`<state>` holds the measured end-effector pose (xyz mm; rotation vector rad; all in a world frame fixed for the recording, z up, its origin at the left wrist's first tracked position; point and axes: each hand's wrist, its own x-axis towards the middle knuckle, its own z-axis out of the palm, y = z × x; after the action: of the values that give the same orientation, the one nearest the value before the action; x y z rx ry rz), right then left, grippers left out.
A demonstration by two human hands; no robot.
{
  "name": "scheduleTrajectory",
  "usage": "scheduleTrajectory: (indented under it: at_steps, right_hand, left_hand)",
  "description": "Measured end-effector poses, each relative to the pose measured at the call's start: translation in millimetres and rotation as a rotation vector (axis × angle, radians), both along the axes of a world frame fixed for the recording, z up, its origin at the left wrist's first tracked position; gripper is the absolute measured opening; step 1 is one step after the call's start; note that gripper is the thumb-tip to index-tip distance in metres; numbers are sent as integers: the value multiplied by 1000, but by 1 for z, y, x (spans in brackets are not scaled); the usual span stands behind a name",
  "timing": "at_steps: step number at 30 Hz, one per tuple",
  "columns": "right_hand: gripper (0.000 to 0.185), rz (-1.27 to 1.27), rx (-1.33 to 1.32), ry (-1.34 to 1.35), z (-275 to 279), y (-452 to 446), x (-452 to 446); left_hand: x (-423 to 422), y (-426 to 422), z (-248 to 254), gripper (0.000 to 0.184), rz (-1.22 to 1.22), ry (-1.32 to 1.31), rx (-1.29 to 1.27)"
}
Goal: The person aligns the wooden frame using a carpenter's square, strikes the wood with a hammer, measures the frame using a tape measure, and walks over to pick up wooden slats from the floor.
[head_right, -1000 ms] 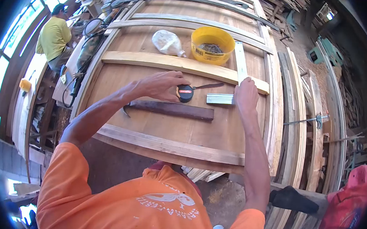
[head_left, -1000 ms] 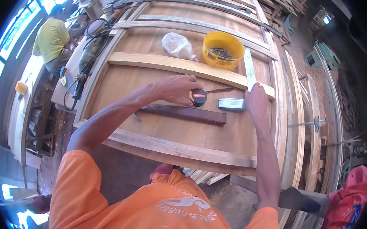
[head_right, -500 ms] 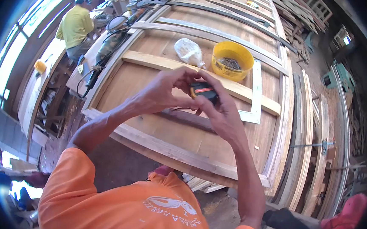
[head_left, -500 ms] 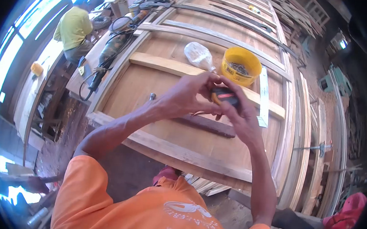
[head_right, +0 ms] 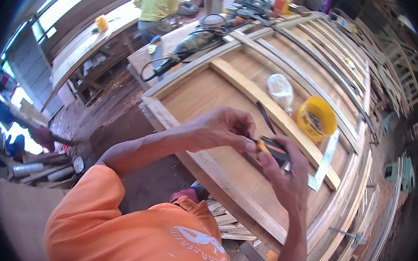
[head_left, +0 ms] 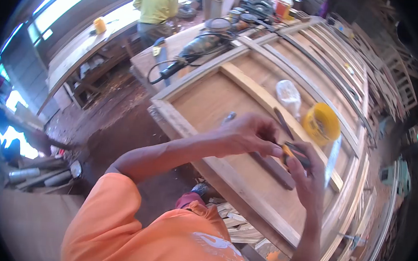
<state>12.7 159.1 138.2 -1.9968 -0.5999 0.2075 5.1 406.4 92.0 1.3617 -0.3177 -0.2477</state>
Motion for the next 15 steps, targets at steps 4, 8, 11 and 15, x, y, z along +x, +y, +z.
scheduleTrajectory:
  at_steps: [4,8,11,15]
  right_hand:
    - [38,-122,-209,94,23,-57,-9]
    - [42,-196,-266,349,51,-156,-18]
    - [51,-338,-276,375,44,-238,-18]
    - [47,-458,-277,431,33,-313,-14]
  left_hand:
    - [1,63,-2,26,-48,42,-28]
    - [43,217,-33,26,292,105,102]
    - [83,321,-79,32,467,184,202]
    - [106,361,-116,29,493,287,405]
